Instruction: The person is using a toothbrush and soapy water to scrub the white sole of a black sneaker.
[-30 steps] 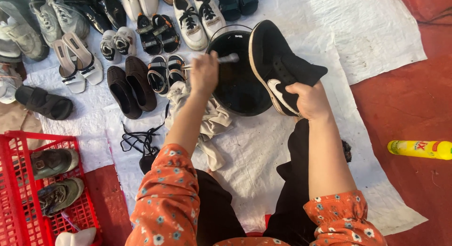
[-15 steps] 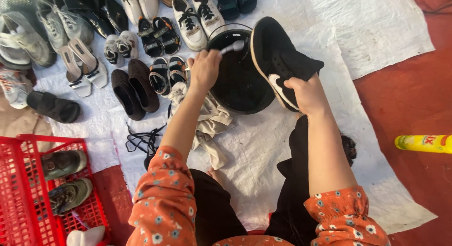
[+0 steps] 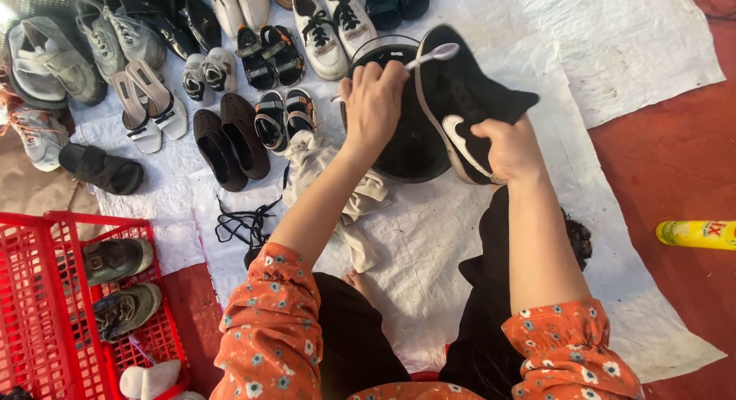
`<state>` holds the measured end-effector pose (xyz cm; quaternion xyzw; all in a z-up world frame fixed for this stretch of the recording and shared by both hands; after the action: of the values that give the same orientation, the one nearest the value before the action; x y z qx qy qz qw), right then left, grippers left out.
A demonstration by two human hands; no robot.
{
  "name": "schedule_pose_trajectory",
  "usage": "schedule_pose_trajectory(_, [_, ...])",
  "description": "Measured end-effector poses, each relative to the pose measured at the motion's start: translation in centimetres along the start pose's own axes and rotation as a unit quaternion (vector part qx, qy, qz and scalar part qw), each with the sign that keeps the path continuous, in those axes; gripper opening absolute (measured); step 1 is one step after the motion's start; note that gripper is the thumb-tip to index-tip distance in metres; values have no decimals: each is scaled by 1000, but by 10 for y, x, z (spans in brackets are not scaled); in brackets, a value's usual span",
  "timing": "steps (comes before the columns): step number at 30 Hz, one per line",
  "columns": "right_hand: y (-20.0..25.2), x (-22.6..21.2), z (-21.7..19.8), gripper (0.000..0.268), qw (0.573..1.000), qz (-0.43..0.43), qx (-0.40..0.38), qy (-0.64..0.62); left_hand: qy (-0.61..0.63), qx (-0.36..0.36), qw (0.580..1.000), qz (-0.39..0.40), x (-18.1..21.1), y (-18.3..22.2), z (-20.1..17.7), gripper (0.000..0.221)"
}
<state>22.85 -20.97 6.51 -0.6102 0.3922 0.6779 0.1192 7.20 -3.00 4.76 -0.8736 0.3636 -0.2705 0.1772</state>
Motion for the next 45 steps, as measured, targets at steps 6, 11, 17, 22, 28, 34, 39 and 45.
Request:
schedule_pose_trajectory(6, [-120, 114, -51, 67, 950, -168, 31, -262, 58, 16, 987, 149, 10, 46, 35, 16])
schedule_pose_trajectory(11, [-77, 79, -24, 61, 946, -131, 9, -297, 10, 70, 992, 103, 0, 13, 20, 12])
schedule_pose_trajectory(17, [-120, 113, -53, 61, 933, -143, 38, -329, 48, 46, 983, 169, 5, 34, 37, 14])
schedule_pose_trajectory(22, [-45, 47, -8, 56, 925, -113, 12, -364, 39, 58, 994, 90, 3, 12, 19, 13])
schedule_pose_trajectory(28, [-91, 89, -35, 62, 926, -146, 55, -345, 73, 77, 974, 202, 4, 28, 31, 24])
schedule_pose_trajectory(34, [-42, 43, -4, 47, 905, -88, 5, -417, 33, 42, 995, 79, -13, 10, 18, 20])
schedule_pose_trajectory(39, [-87, 91, -39, 58, 931, -118, 38, -342, 86, 76, 969, 217, -10, 30, 26, 31])
schedule_pose_trajectory(45, [-37, 43, 7, 59, 917, -48, 8, -395, 49, 117, 984, 125, -35, -4, 12, 22])
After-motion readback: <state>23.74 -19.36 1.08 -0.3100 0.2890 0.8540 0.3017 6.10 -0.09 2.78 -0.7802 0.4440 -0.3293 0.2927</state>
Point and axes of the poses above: each hand's wrist, its own y-axis away from the middle knuckle, its own z-axis out of the palm, x = y × z, the point moved 4 cm from there along -y, towards the middle knuckle, and after that the axes turned 1 degree about -y, right-handed, at the moved point
